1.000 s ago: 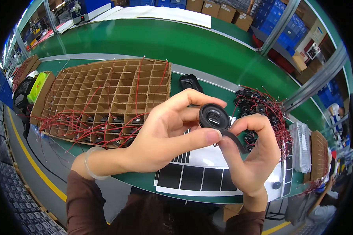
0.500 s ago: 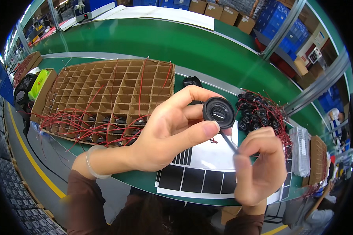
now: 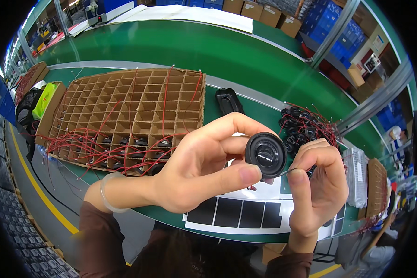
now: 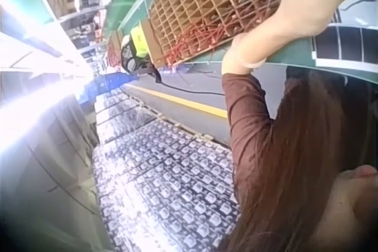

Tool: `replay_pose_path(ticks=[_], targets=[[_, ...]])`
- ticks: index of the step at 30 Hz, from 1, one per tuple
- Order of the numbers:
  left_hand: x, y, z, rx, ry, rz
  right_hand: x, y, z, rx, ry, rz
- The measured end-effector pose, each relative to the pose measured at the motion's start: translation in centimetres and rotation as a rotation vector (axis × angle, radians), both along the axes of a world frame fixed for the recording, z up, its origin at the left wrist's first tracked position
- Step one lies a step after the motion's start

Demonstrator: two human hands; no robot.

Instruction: Assembling speaker drivers by wrapping wires and organizing them into a grid container.

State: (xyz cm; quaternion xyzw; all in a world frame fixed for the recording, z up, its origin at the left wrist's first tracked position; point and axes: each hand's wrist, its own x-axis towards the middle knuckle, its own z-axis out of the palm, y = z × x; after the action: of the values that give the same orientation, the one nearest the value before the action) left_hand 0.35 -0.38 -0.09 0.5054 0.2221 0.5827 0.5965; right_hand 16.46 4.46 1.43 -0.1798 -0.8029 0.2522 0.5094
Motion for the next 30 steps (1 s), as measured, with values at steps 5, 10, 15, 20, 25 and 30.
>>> replay_pose_path(ticks=[5,10,15,20,25,30], targets=[[-0.3,0.1,-0.3,0.048,0.078,-0.010,0.0,0.1,-0.1,-0.003,0.002,0.001],[-0.4,0.2,-0.3,0.121,0.141,-0.003,0.0,-0.1,0.0,-0.012,0.002,0.005],[-0.6,0.2,-0.1,0.184,0.206,0.000,0.0,0.0,0.0,-0.009,-0.002,0.013],[-0.4,0.2,-0.1,0.183,0.176,-0.005,0.0,0.3,-0.3,0.019,0.011,0.057],[-0.2,0.6,-1.1,0.207,0.065,0.104,-1.1,0.8,-1.0,0.117,0.052,0.011],[-0.4,0.3,-0.7,0.214,0.137,0.160,-0.5,0.9,-1.2,0.056,0.103,0.077]])
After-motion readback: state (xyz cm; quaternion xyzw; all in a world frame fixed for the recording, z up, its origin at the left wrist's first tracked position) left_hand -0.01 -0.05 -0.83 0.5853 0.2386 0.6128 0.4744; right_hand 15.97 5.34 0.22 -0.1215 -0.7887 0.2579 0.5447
